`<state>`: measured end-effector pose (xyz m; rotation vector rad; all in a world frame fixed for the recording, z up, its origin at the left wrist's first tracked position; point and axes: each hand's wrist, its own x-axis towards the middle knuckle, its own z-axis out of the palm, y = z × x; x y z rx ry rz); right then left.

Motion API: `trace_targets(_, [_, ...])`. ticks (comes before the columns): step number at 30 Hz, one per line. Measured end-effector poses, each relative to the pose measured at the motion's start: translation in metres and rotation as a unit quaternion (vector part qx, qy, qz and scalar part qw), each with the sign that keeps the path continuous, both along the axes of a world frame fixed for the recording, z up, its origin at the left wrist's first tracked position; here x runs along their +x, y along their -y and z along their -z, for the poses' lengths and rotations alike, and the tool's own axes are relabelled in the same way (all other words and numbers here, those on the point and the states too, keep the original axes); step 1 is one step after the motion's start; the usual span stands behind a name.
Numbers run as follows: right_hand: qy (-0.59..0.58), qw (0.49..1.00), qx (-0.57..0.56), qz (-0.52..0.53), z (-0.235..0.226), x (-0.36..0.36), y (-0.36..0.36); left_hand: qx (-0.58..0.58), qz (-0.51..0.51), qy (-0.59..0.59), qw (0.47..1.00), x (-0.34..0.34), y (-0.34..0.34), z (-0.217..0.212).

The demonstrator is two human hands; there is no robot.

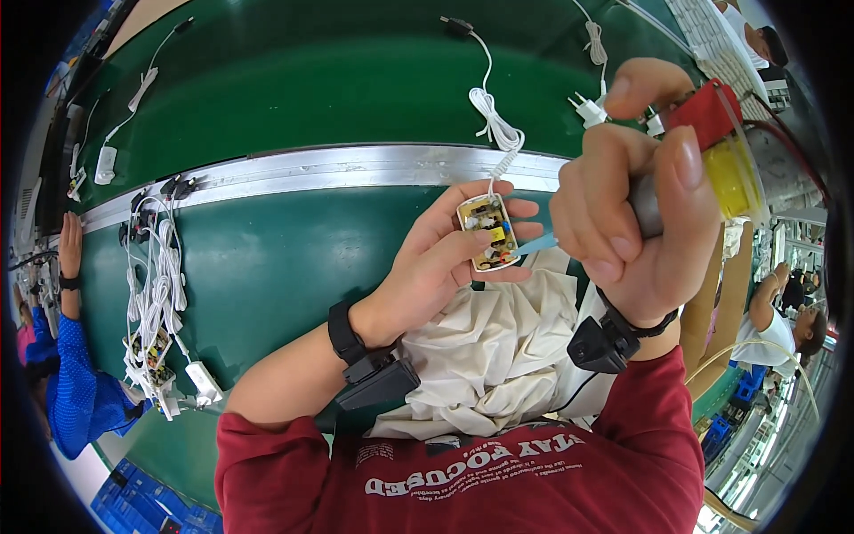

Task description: Use a powered electric screwdriver to fasten components onto small circuit boards on an assembly line.

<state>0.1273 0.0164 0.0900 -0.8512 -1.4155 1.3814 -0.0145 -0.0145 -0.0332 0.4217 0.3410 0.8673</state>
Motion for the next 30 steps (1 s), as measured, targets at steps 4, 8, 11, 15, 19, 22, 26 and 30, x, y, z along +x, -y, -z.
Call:
trace_targets(4, [0.006, 1.000, 0.000, 0.001, 0.003, -0.004, 0.006, -0.060, 0.029, 0.086, 0.994, -0.001, 0.000, 0.004])
trace_targets(8, [-0.041, 0.999, 0.008, -0.007, 0.013, -0.009, 0.009, -0.068, 0.046, 0.142, 0.987, -0.004, 0.000, 0.005])
trace_targets(11, [0.003, 0.999, 0.034, -0.023, 0.016, -0.007, 0.006, -0.090, 0.056, 0.162, 0.981, -0.004, 0.001, 0.006])
trace_targets(15, [-0.006, 0.997, 0.066, -0.033, 0.023, -0.004, 0.003, -0.086, 0.052, 0.159, 0.982, -0.003, 0.000, 0.009])
trace_targets(19, [0.034, 0.996, 0.076, -0.030, 0.014, -0.001, 0.002, -0.077, 0.054, 0.157, 0.983, 0.000, -0.002, 0.004])
trace_targets(22, [0.032, 0.997, 0.070, -0.018, 0.006, -0.001, 0.002, -0.069, 0.054, 0.138, 0.987, 0.002, 0.000, -0.002])
trace_targets(26, [0.000, 0.999, 0.033, 0.003, -0.016, 0.000, 0.009, -0.043, 0.045, 0.091, 0.994, 0.008, -0.004, -0.014])
trace_targets(30, [-0.030, 1.000, 0.003, 0.005, -0.033, 0.005, 0.021, 0.055, 0.012, 0.006, 0.998, 0.018, -0.037, -0.036])
